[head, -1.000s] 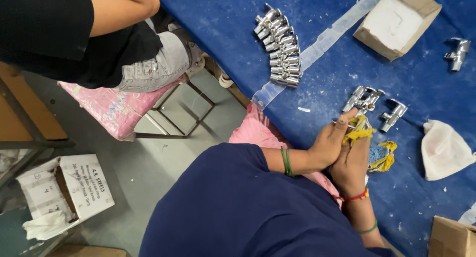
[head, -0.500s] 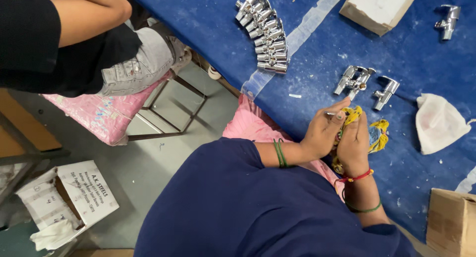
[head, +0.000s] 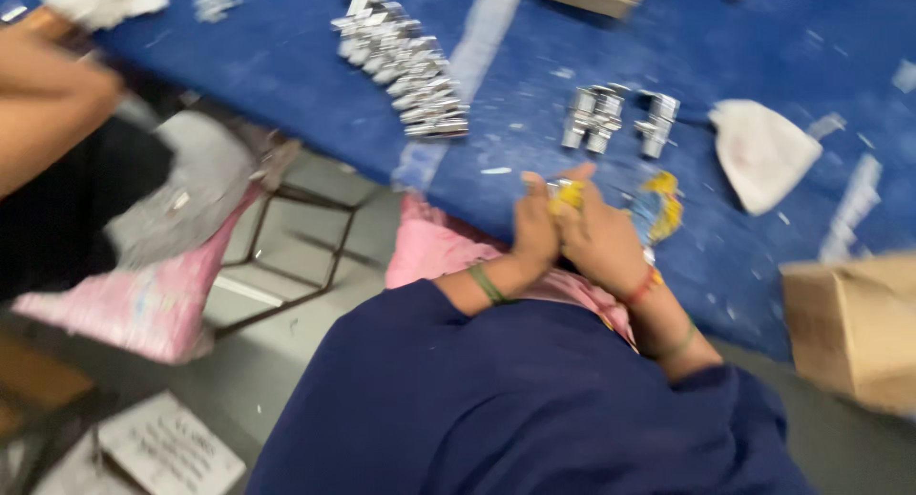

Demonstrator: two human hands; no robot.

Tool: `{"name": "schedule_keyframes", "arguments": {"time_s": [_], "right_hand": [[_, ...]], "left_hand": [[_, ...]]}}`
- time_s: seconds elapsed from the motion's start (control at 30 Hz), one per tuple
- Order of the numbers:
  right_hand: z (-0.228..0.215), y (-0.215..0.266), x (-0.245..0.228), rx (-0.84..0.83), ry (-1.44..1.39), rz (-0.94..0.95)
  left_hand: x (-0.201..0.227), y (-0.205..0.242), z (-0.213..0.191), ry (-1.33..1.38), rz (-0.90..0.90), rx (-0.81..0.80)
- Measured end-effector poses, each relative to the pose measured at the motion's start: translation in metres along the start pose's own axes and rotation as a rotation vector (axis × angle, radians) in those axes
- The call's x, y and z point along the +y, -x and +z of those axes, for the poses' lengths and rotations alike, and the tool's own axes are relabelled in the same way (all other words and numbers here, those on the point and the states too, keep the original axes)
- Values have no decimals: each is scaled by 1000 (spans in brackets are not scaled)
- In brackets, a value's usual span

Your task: The person wipes and polishes small chrome-finished metal parts using a patterned cloth. They handle each part individually, turning it over to clean multiple sides, then place the finished pieces in a neat row on the blue work surface.

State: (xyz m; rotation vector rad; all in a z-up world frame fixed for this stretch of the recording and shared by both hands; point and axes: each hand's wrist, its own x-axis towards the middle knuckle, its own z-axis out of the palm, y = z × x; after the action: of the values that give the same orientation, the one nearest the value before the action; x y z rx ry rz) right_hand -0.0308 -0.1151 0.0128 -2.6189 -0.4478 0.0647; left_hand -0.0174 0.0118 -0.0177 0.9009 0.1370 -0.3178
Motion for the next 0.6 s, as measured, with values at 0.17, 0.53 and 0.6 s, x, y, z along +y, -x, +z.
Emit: {"name": "schedule_keyframes", "arguments": {"time_s": [0.17, 0.53, 0.6], "right_hand": [[9, -5, 0, -47, -391, 302], [22, 0, -20, 149, -454, 414], [21, -4, -9, 103, -471, 443]], "left_hand": [[-8, -11, -19, -90, 26, 42], [0, -15, -12, -86, 114, -70], [3, -15, -9, -138, 118, -134]]}}
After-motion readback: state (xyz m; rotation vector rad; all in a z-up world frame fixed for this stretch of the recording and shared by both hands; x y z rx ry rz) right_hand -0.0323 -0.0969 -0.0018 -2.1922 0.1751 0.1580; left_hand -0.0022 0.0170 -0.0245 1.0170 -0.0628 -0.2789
